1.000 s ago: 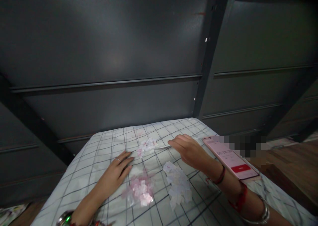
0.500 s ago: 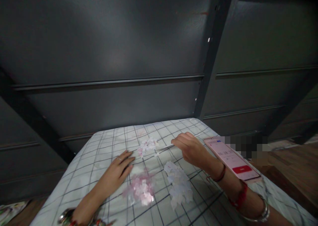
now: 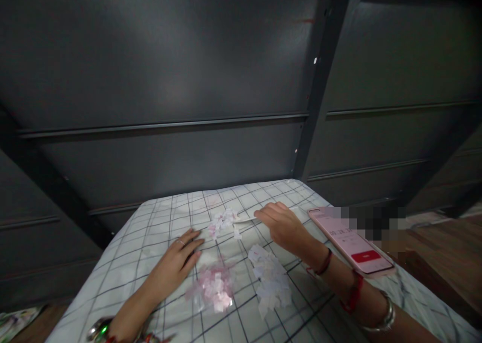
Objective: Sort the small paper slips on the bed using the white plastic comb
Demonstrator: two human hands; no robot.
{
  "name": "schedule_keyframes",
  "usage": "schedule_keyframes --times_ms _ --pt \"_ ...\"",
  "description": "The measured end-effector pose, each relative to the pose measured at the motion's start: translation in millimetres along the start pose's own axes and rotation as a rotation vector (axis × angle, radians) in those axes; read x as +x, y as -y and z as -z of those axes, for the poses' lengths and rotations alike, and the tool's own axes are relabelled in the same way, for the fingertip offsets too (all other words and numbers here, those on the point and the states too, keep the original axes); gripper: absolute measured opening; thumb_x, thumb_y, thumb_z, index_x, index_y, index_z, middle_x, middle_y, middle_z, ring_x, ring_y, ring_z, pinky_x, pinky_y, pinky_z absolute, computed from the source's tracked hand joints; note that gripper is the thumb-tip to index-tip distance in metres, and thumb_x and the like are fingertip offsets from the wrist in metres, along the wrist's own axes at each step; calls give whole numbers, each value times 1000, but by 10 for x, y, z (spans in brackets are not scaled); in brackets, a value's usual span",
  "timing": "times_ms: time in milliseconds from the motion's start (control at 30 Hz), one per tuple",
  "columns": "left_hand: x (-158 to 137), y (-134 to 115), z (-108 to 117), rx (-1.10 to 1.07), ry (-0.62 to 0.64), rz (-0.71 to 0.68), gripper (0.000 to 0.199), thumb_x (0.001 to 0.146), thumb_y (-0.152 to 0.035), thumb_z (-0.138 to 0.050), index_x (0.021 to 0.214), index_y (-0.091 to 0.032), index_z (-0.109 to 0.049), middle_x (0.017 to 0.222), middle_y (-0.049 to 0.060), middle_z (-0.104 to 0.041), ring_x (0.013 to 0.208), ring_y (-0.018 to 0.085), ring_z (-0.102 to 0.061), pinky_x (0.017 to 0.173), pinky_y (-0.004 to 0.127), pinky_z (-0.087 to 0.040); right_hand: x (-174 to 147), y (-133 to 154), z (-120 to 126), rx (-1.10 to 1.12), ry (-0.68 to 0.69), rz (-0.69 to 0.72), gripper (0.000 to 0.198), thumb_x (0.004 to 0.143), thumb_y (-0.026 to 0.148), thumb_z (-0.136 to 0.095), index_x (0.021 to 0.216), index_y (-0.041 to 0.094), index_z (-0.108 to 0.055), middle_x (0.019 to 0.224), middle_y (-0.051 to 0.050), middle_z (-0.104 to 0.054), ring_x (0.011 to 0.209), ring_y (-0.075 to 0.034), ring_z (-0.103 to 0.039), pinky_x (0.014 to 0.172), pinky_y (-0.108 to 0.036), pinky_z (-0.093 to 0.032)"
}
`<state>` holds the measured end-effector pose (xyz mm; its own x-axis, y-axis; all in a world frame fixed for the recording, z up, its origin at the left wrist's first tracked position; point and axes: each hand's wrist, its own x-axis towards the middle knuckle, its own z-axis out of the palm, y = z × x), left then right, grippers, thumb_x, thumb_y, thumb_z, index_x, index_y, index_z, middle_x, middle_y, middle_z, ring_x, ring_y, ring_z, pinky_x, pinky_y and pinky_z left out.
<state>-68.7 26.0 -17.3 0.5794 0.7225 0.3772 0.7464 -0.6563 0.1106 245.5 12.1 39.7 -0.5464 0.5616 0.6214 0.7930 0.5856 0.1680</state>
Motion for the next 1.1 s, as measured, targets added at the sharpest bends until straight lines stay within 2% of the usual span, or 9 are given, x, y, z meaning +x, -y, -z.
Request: schedule_keyframes --times_ms 133,367,600,767,933,1100 --pt "-6 14 -27 -5 -8 5 34 93 -38 -38 115 -22 -59 128 6 -54 121 25 -46 99 44 -40 2 18 -67 3 61 18 39 64 -7 -34 87 15 -58 73 -4 -57 72 -16 -43 67 -29 -29" --pt "-3 23 -19 -16 2 3 34 93 -38 -38 115 -23 -59 129 5 -54 122 25 -45 99 45 -40 -36 -53 70 -3 25 -37 40 59 -5 -36 85 14 -59 74 -5 -58 72 -17 -44 68 -29 -30" --pt "-9 12 -3 -9 18 11 37 93 -40 -36 116 -22 -58 129 6 -54 123 26 -43 100 45 -39 -60 -80 136 32 130 -50 38 59 -5 -37 83 14 -60 71 -5 -58 71 -18 -46 68 -30 -31" --pt "-8 0 10 -11 34 9 38 94 -40 -34 116 -21 -58 130 7 -53 123 25 -43 100 46 -39 -61 -91 149 34 87 -52 36 61 -4 -37 83 13 -60 72 -5 -58 72 -18 -45 67 -30 -31" --pt "-11 21 -8 -8 22 8 36 94 -38 -36 116 -22 -58 129 6 -53 123 25 -44 100 45 -39 -37 -63 144 38 137 -44 35 58 -4 -37 79 14 -59 70 -5 -57 70 -17 -45 67 -30 -31" --pt "-17 42 -16 -14 14 -5 34 94 -37 -36 116 -22 -58 129 6 -54 123 24 -44 100 45 -39 -88 -150 202 39 148 -50 33 59 -3 -37 77 15 -58 69 -5 -55 71 -18 -45 68 -30 -32"
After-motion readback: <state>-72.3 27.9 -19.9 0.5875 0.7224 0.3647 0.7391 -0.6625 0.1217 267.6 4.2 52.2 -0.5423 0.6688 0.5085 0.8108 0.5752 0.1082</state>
